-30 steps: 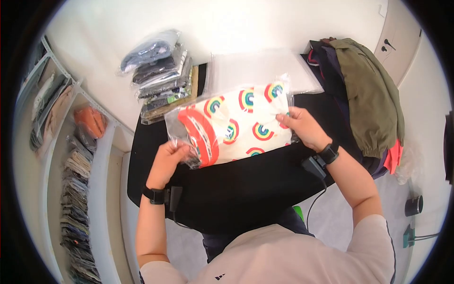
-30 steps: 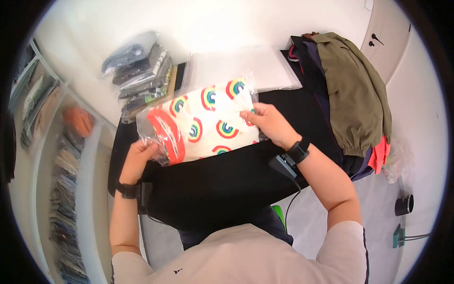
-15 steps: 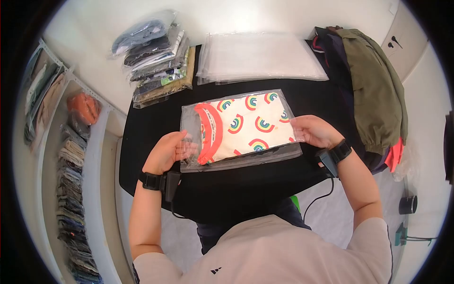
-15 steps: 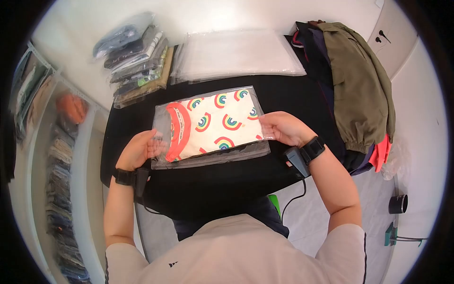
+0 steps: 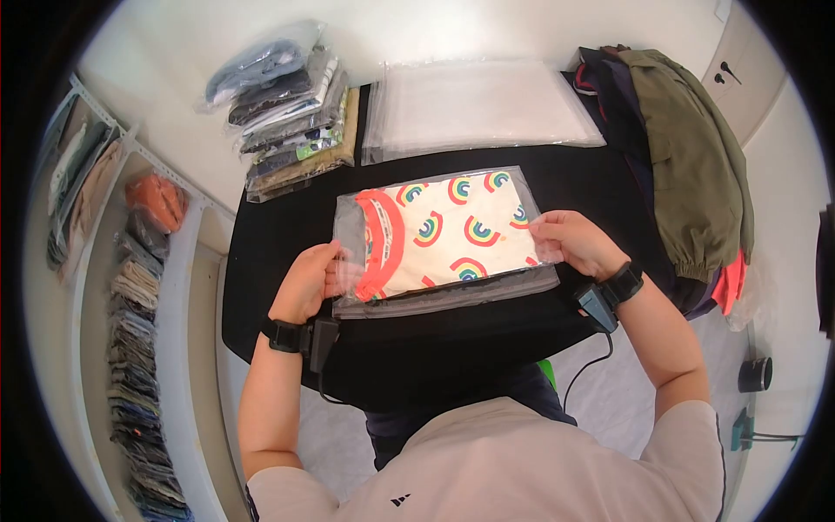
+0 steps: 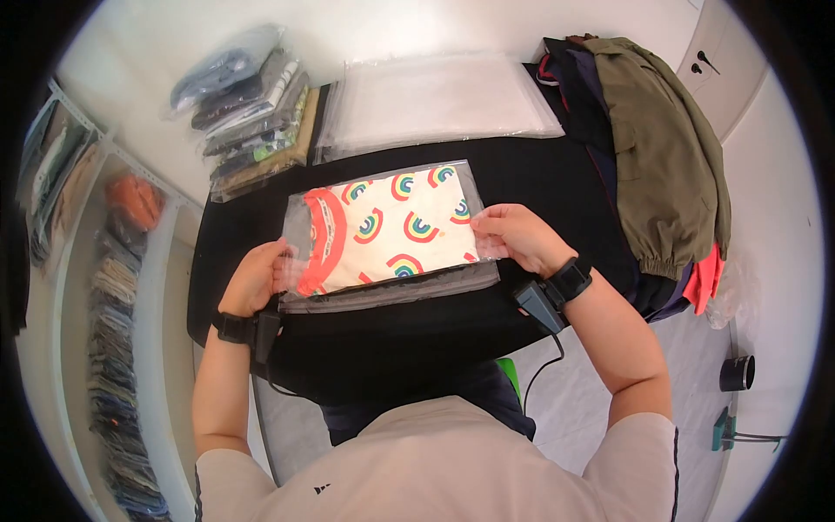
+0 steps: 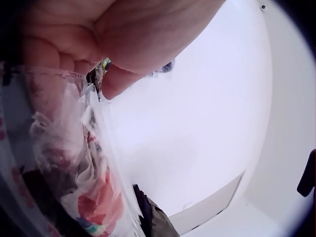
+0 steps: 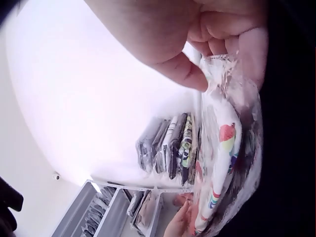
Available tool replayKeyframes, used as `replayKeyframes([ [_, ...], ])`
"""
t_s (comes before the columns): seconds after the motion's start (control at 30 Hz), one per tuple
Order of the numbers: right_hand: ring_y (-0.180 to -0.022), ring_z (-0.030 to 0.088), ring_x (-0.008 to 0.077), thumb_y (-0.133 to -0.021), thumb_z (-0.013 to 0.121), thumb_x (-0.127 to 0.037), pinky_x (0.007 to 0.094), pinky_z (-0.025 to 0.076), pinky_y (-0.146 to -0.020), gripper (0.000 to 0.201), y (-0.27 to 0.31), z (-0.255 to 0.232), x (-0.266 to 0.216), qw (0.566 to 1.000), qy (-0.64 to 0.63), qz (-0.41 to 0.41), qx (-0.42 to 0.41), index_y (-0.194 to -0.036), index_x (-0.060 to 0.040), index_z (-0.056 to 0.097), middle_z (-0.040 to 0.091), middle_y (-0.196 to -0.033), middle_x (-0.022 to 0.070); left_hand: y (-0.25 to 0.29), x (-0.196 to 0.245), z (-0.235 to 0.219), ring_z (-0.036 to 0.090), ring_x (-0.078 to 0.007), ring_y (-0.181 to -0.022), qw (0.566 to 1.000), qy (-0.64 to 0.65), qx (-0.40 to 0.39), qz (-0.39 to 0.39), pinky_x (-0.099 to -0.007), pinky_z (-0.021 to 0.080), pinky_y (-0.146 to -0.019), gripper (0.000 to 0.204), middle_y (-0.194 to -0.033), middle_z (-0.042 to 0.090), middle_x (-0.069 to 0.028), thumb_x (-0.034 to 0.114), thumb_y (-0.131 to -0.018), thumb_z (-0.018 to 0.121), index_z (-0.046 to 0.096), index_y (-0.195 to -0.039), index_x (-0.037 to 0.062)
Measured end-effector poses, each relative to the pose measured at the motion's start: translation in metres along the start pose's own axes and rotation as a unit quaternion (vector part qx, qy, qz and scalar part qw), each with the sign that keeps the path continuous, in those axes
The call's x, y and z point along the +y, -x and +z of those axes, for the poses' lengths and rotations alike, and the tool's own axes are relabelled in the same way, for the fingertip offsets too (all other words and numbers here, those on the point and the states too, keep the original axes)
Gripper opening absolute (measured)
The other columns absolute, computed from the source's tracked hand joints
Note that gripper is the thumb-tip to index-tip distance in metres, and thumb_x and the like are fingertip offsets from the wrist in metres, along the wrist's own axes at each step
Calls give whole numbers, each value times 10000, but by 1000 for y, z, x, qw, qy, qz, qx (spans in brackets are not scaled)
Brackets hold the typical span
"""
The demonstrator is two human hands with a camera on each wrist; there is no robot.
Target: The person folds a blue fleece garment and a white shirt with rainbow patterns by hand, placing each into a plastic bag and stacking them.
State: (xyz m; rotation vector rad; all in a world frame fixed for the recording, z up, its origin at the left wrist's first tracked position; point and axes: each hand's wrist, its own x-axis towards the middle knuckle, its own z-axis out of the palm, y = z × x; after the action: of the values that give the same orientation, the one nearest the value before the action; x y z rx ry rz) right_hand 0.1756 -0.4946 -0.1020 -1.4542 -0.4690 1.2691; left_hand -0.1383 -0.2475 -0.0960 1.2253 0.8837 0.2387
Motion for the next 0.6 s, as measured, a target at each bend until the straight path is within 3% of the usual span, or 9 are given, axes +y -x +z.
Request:
replayKeyframes([
  [0.1,-793,648,120,-894,563,-65,247,549,-738,147,6,-3,-5,994,-81,5,-67,-1009,25,579,650,-915,83,-4,0,-3,653,-181,-720,999,37,-13,-16,-255,521,-630,255,-856,666,-115,274,-945,509,543,-960,22],
  [0.23,-922,657,171,-902,506,-12,286,546,-827,286,2,-5,1,994,-53,-10,-100,-1181,51,501,636,-1063,134,-16,-6,-8,661,-204,-771,989,128,-71,-21,-271,537,-658,316,-944,666,-148,290,-936,531,559,-1056,-1],
  [0.33,-920,658,171,-901,494,0,282,552,-809,320,6,0,-4,994,-51,-19,-89,-1218,33,472,637,-1057,133,-12,0,1,660,-227,-879,966,196,-160,-59,-336,531,-791,319,-1040,653,-151,221,-925,535,548,-1150,-4],
  [0.47,-832,665,146,-895,491,5,257,559,-745,323,13,5,-9,995,-67,-24,-70,-1217,22,479,645,-993,114,-6,-1,22,583,-240,-1089,926,248,-280,-41,-383,428,-985,400,-1197,584,-156,55,-878,499,459,-1268,-24],
  [0.6,-756,645,118,-893,491,11,238,554,-720,325,14,0,-10,990,-112,-44,-79,-1217,4,494,640,-932,81,15,4,33,544,-234,-1148,930,242,-276,29,-378,408,-1009,496,-1276,524,-156,7,-862,484,365,-1342,-33],
])
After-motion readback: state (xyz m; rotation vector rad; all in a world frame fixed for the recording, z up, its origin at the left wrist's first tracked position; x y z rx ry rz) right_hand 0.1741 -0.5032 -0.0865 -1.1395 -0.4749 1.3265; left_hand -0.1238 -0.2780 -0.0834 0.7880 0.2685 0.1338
